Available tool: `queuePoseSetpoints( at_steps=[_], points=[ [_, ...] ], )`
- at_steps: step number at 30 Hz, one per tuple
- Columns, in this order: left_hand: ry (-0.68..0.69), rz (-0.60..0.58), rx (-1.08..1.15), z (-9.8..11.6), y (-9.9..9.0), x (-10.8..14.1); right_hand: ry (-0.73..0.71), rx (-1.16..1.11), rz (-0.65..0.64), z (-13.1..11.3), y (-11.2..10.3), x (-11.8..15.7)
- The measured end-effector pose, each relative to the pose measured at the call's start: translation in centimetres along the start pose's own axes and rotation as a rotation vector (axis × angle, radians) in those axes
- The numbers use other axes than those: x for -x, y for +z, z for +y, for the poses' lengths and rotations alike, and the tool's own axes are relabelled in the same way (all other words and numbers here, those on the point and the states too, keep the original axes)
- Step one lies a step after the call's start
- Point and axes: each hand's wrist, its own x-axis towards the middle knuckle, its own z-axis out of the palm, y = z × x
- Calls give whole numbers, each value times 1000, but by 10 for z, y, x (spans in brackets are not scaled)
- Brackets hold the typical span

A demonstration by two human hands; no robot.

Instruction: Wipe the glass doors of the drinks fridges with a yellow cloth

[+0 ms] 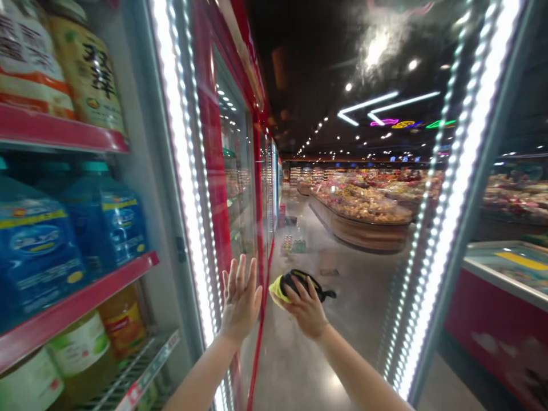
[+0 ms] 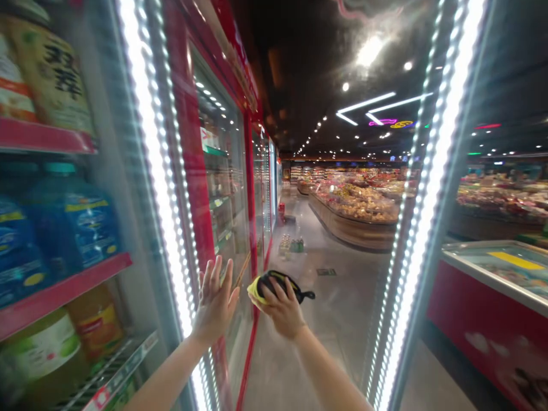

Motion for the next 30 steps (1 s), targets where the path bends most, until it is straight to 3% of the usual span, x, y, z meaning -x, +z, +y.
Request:
queuePoseSetpoints(
  at_steps=[2,4,6,9,12,15,17,19,21,23,26,30],
  points=[
    [33,-10,17,11,7,-4,-19,3,-14,27,-9,-14],
    [57,-15,32,24,16,-9,141,45,-18,59,-21,-19],
    [81,-31,43,36,24,-10,361,101,-15,79,-30,-3],
    [93,-51,57,54,35,-5,553,164,-3,77,-33,47],
    [79,-46,65,70,43,-1,420,142,-72,70,-33,73],
    [110,-28,73,89,52,-8,293,109,-131,98,-41,56],
    [130,-18,88,104,58,-15,384,143,-120,130,-50,44],
    [132,-17,107,119,65,-20,560,198,-71,153,-56,48],
    [131,-28,124,132,72,-20,732,235,4,157,-55,71],
    [138,-36,133,142,77,-18,822,238,52,145,-50,99],
    [176,-41,140,151,83,-18,769,199,19,138,-49,116],
    [216,-30,162,166,90,-30,642,149,-58,192,-76,82]
  ],
)
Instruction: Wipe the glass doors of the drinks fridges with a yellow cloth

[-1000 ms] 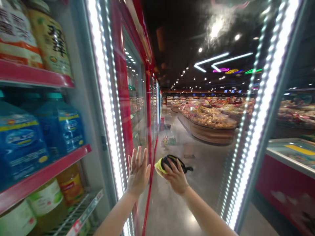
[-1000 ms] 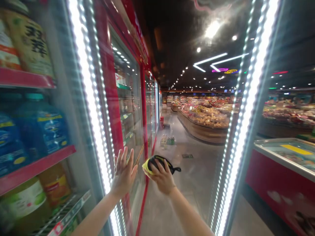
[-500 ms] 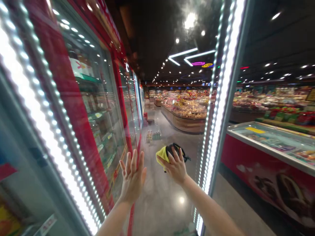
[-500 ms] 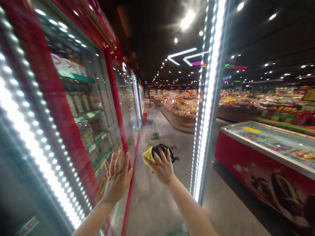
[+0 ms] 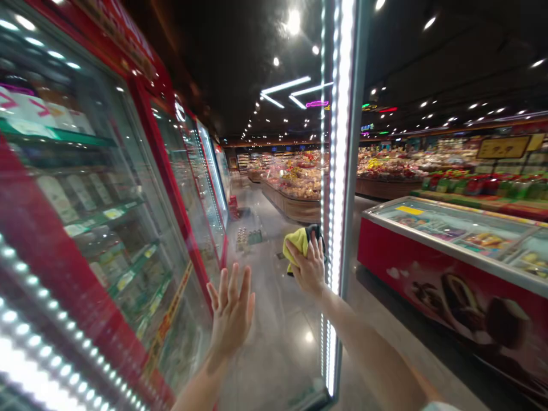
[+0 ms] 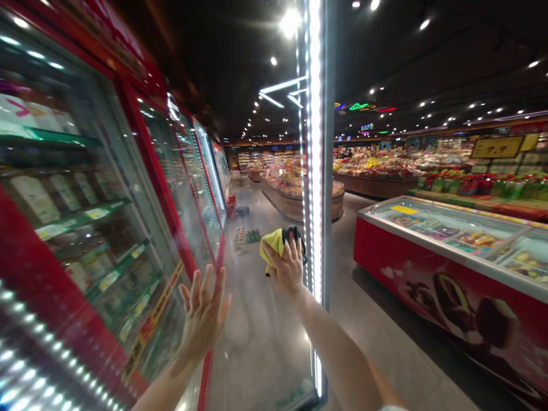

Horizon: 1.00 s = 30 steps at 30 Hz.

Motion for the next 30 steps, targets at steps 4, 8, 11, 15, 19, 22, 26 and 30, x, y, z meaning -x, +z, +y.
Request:
queuePoseSetpoints(
  at_steps=[4,8,11,15,19,22,26,30],
  points=[
    [-9,26,19,14,10,-15,89,17,16,31,-13,-30],
    [-14,0,43,20,16,-23,178,-35,46,29,3,18],
    [38,22,16,19,17,-33,191,-64,105,22,7,21],
    [46,80,16,19,17,-58,145,-94,141,22,-17,-69],
    [37,130,20,21,16,-88,178,-97,277,12,-41,-174],
    [54,159,-15,20,14,-105,166,-50,320,4,-46,-191],
    [50,182,-37,18,10,-114,-104,27,166,18,-48,-157],
    [55,216,-61,16,4,-125,-14,-27,228,29,-55,-195]
  ],
)
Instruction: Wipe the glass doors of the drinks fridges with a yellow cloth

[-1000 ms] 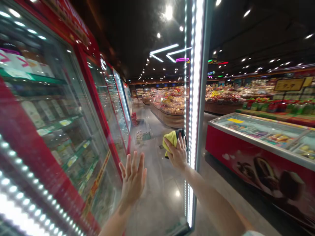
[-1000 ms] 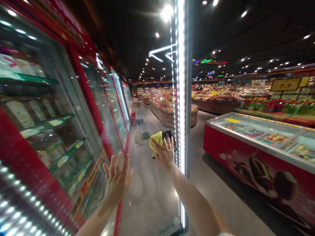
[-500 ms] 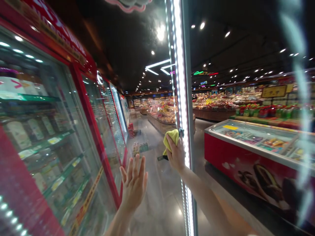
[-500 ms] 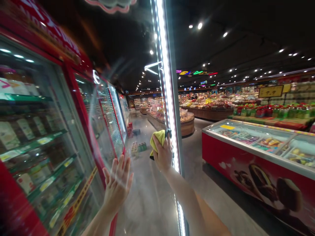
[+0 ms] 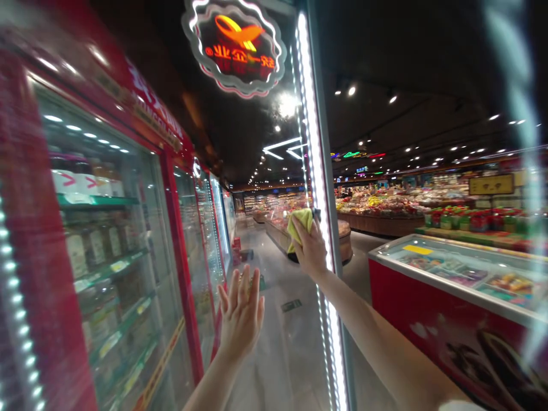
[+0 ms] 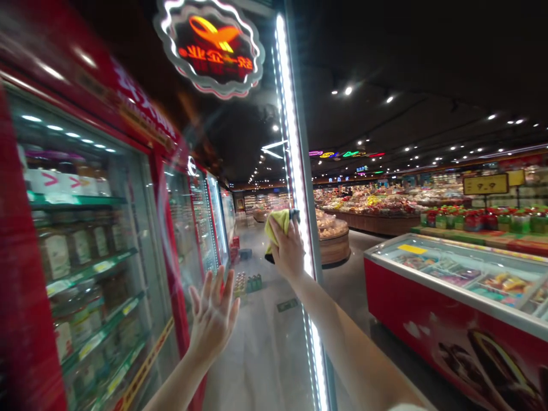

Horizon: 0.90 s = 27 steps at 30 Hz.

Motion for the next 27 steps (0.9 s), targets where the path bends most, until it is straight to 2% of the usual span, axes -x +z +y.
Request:
queuePoseSetpoints(
  at_steps=[3,5,8,10,11,12,14,16,18,19,21,23,25,27],
  points=[
    [23,25,-13,-4,-2,-18,135,-54,123,-18,9,-68],
    [32,40,-14,-8,-3,-31,121,-58,151,-33,12,-93],
    [26,57,-14,-18,-8,-43,-90,-13,80,-39,8,-81],
    [22,70,-27,-25,-13,-46,-203,13,42,-29,3,-66],
    [25,77,-35,-29,-16,-47,-206,9,52,-22,1,-64],
    [31,83,-43,-32,-18,-48,-177,-10,82,-15,0,-69],
    [40,87,-54,-38,-21,-51,-60,-74,177,-11,-1,-97],
    [41,79,-60,-42,-23,-57,40,-123,243,-21,0,-133],
    [37,73,-58,-44,-23,-65,33,-122,236,-38,1,-154],
    [36,75,-56,-46,-24,-69,-21,-114,210,-46,1,-154],
    [38,87,-54,-49,-25,-75,-185,-96,133,-53,0,-137],
    [42,95,-59,-53,-29,-78,-296,-75,81,-45,-3,-113],
    [41,96,-72,-57,-33,-79,-254,-62,99,-28,-6,-105],
    [39,97,-88,-59,-38,-79,-107,-71,159,-16,-8,-123]
  ],
)
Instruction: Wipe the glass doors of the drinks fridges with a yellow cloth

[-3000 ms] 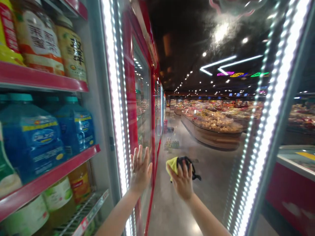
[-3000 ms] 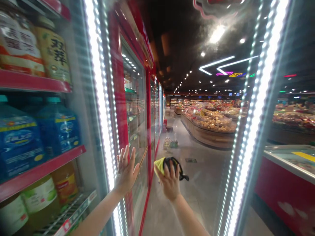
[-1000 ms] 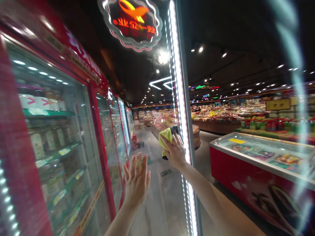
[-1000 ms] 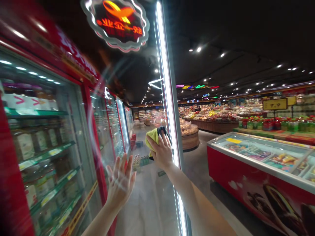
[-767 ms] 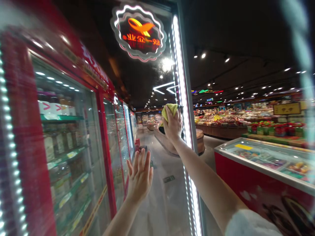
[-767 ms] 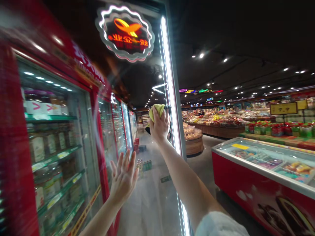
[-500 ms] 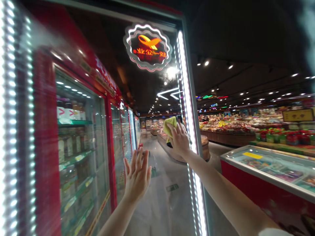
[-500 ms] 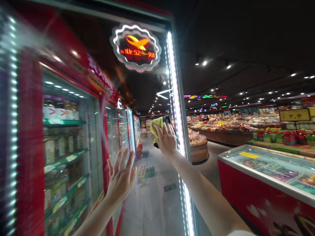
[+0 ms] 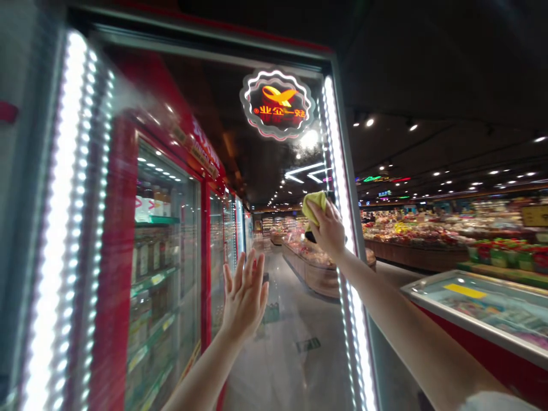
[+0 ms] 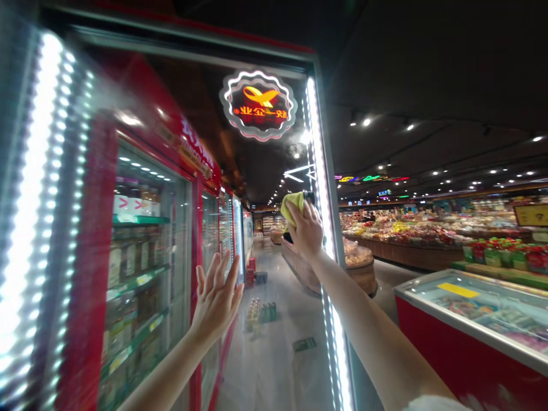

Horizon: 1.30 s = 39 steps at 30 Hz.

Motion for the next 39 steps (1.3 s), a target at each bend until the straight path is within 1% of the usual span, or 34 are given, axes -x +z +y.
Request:
queuePoseSetpoints(
  at_steps=[1,3,4,5,6,8,9,10,11,12,13,14,15,17,18,20,21,22,23,24,25,27,29,30,31,32,33,34,35,36,37,38,39],
  points=[
    [-2,1,-7,-1,-2,-1,84,2,28,2,2,-16],
    [-8,1,-15,-1,-4,-3,204,16,46,-6,7,-50],
    [-9,-1,-16,-1,-4,-4,218,31,29,-15,10,-62],
    [-10,-3,-17,-1,-4,-6,192,42,0,-26,12,-69],
    [-9,-5,-17,0,-3,-7,128,46,-36,-36,12,-68],
    [-6,-1,-21,-1,-2,-10,-78,29,-110,-49,11,-50],
    [-6,3,-23,-1,-1,-11,-176,15,-135,-50,9,-35],
    [-5,9,-25,-2,-1,-12,-240,6,-145,-47,7,-21],
    [-4,15,-26,-4,-1,-13,-254,2,-135,-40,6,-10],
    [-2,22,-28,-5,-1,-15,-223,3,-109,-30,4,-3],
    [3,27,-30,-7,-2,-16,-161,5,-72,-18,3,-4],
    [8,32,-35,-9,-2,-18,-86,7,-31,-6,4,-13],
    [13,37,-41,-11,-3,-20,-18,5,3,5,5,-29],
    [25,44,-57,-14,-3,-24,76,-7,42,18,8,-77],
    [30,46,-63,-15,-3,-27,106,-13,49,20,11,-105],
    [35,48,-70,-17,-1,-33,175,-19,60,12,16,-156],
    [34,49,-72,-17,0,-36,185,-18,56,4,18,-174],
    [33,47,-73,-17,1,-39,172,-12,43,-5,20,-184],
    [32,43,-74,-17,2,-43,131,-5,22,-15,22,-186],
    [31,39,-74,-17,3,-45,61,0,-3,-25,23,-180],
    [28,35,-72,-16,4,-47,-36,0,-32,-32,23,-166],
    [14,31,-64,-15,5,-49,-278,-24,-91,-35,20,-124],
    [-8,35,-53,-16,4,-48,-511,-56,-161,-22,13,-81],
    [-16,37,-49,-17,3,-47,-586,-64,-190,-11,9,-67],
    [-19,39,-46,-18,3,-45,-615,-65,-206,1,5,-58],
    [-19,38,-46,-20,2,-44,-586,-62,-192,12,3,-57],
    [-18,37,-48,-22,1,-43,-514,-58,-160,19,3,-60],
    [-20,34,-50,-23,0,-42,-408,-53,-113,21,5,-68],
    [-24,32,-53,-24,0,-42,-283,-47,-57,17,8,-76],
    [-31,31,-55,-25,0,-42,-165,-40,-5,9,12,-83],
    [-40,33,-55,-25,0,-42,-84,-34,33,-4,17,-86],
    [-49,37,-54,-24,0,-41,-56,-29,48,-18,21,-85],
    [-56,44,-53,-24,0,-41,-93,-28,36,-31,24,-77]
  ],
)
